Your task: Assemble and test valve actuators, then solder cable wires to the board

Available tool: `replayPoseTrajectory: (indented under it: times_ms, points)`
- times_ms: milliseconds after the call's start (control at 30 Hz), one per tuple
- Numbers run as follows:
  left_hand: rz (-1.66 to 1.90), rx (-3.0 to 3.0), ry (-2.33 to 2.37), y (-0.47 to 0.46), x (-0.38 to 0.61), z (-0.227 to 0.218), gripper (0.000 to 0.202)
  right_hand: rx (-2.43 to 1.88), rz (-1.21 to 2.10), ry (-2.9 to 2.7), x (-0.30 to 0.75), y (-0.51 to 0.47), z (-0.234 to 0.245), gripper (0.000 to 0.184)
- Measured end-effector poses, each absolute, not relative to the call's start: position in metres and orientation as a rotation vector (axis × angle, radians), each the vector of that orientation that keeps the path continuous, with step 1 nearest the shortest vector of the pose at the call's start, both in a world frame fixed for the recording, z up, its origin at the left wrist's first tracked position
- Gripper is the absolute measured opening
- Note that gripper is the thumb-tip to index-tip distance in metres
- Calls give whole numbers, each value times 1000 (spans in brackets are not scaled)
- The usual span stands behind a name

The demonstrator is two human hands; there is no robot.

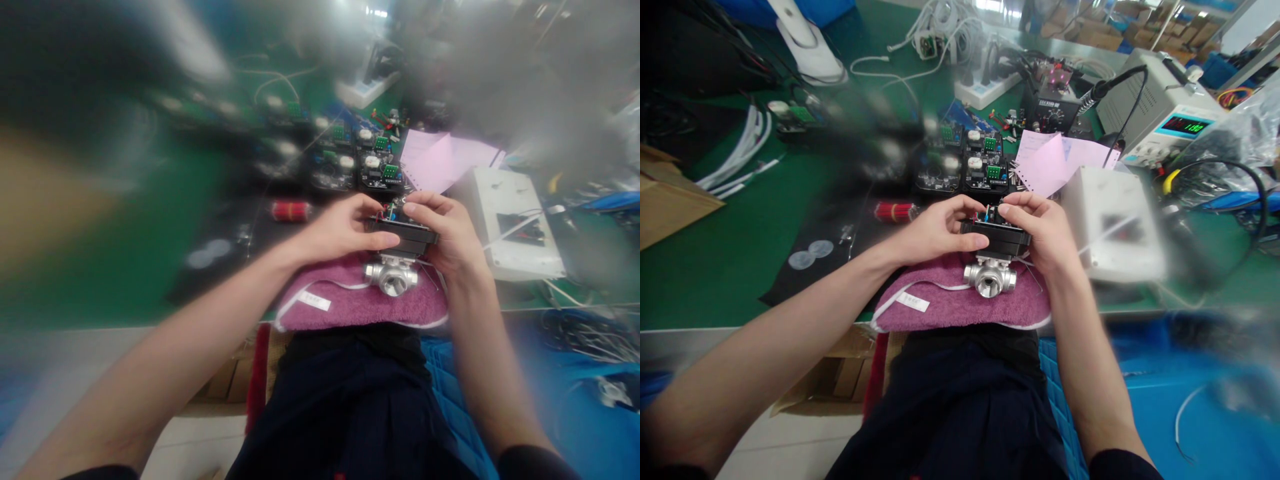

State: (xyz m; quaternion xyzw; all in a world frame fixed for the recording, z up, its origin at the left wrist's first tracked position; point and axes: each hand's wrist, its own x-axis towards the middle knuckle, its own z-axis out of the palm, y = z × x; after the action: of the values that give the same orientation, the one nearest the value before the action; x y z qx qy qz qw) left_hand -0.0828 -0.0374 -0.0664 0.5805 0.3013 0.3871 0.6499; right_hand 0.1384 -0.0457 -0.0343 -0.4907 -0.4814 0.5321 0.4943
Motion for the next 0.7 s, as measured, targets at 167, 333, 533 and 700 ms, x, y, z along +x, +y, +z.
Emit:
replayPoseTrajectory:
  times_ms: [167, 333, 533, 700]
  points:
    - [883, 1323, 683, -37, -83, -68, 61, -1178, 1290, -1160, 138, -46, -34, 36]
    - [877, 1321, 683, -36, -84, -68, 61, -1189, 1274, -1162, 139, -45, -35, 38]
    - [877, 1314, 678, -37, -83, -68, 61, -1208, 1259, -1162, 138, -46, -33, 41]
    - [872, 1315, 695, -38, -82, -66, 63, -1206, 1274, -1151, 138, -46, -33, 38]
